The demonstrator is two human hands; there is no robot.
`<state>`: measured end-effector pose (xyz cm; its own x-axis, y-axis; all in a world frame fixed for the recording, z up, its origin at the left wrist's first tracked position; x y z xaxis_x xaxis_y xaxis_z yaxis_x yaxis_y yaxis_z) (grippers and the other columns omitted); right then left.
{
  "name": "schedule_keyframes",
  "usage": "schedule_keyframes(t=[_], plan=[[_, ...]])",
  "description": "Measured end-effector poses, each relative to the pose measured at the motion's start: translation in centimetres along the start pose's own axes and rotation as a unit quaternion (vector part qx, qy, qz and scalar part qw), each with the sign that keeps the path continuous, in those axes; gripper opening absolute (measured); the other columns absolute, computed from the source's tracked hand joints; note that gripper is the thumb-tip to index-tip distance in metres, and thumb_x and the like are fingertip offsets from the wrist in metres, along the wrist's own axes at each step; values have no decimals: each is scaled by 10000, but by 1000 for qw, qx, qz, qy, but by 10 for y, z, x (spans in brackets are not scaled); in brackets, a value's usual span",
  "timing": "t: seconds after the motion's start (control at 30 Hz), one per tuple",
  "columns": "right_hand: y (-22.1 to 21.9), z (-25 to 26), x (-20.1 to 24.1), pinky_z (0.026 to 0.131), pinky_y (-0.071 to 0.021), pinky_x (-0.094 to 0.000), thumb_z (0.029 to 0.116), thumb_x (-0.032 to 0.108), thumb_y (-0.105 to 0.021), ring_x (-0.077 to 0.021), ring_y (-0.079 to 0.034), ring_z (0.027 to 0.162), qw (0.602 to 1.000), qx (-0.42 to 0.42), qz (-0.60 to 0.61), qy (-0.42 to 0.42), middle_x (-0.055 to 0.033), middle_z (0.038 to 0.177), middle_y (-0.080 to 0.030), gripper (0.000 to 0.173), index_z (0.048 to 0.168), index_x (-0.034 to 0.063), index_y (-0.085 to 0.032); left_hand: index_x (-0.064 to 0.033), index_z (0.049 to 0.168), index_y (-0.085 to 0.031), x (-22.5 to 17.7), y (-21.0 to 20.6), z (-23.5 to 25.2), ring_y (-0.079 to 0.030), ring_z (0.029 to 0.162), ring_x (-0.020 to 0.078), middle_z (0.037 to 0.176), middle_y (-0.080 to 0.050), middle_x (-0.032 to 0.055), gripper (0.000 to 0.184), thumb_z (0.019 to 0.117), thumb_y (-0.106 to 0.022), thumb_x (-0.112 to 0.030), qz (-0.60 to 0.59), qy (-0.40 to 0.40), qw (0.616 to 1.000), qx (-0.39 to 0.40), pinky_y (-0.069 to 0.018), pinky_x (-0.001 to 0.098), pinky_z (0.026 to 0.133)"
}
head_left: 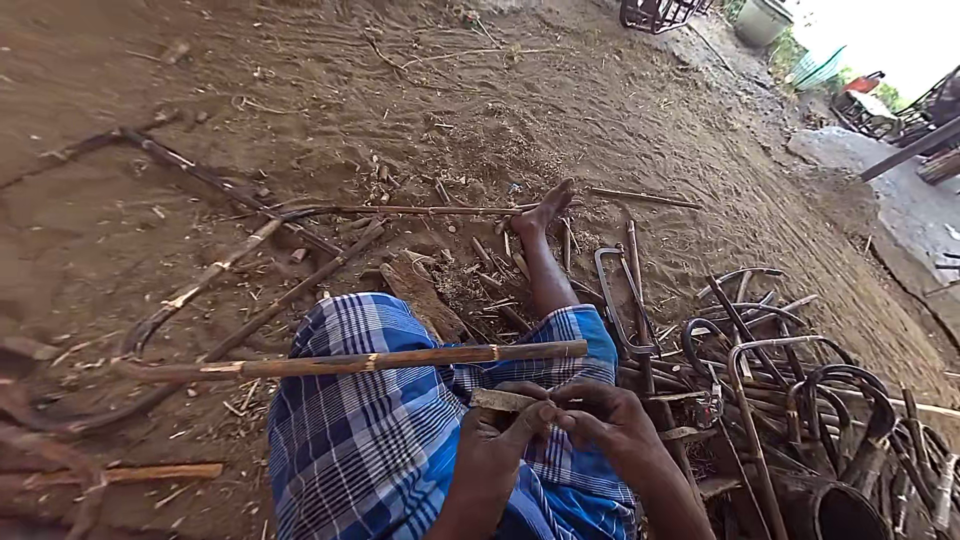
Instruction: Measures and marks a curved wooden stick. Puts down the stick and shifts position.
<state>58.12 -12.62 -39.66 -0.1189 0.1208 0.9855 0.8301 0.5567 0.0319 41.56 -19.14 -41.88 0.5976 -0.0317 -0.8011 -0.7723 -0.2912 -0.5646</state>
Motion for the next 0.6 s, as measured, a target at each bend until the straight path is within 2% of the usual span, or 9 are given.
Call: schedule_keyframes(t=[0.03,0.07,0.2,0.33,0.37,0.47,0.6], plan=[[2,5,3,610,-539,-248,914,225,-777,-86,-620,668,999,-17,-27,-11,-42,890,-720,236,1120,110,-758,12,1044,-724,-4,6,4,-668,688,183,890,-706,171,136,923,-738,-46,-3,-1,1000,-26,-601,293,657],[6,9,8,607,-537,-243,902,188,-779,-78,-621,659,997,-39,-72,-7,-18,875,-727,200,1094,131,-766,6,1050,-726,-7,14,6,-672,702,181,896,-708,164,117,940,-706,-29,-2,5,998,-55,-601,290,673],[26,16,22,595,-585,-281,885,135,-800,-115,-637,671,969,-107,-212,64,11,968,-707,246,1124,184,-767,20,1105,-717,-12,33,10,-704,734,192,899,-714,147,158,965,-645,34,2,45,987,-156,-633,311,709],[30,26,24,567,-554,-261,939,159,-741,-84,-611,662,947,-117,-287,80,38,971,-685,212,1146,200,-757,-7,1112,-524,-10,33,15,-737,733,217,888,-704,138,224,944,-636,91,-22,42,976,-211,-656,350,696],[29,27,25,562,-549,-261,946,155,-728,-82,-606,657,944,-119,-296,80,40,963,-681,207,1145,202,-758,-11,1122,-515,-9,34,16,-740,746,224,900,-703,142,234,947,-628,96,-30,37,975,-216,-658,358,706],[29,30,26,540,-528,-254,950,142,-710,-75,-588,636,933,-137,-322,81,42,943,-674,196,1131,200,-759,-5,1106,-577,-9,37,20,-740,774,208,930,-700,139,170,964,-610,81,-39,18,977,-208,-656,348,730],[31,31,28,541,-537,-249,951,139,-710,-63,-607,643,922,-154,-345,81,41,997,-697,185,1120,195,-762,-11,1062,-649,-8,39,26,-715,739,182,915,-704,121,171,922,-666,87,-47,28,976,-210,-647,333,710]])
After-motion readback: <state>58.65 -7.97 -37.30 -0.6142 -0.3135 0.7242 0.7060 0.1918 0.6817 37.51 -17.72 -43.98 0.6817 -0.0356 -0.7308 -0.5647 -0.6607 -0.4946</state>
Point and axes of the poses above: each hand's wrist, its own z-axis towards the middle knuckle, its own y-axis out of the back of the hand, x = y × z, the point moved 3 cm from there along z, towards the middle knuckle
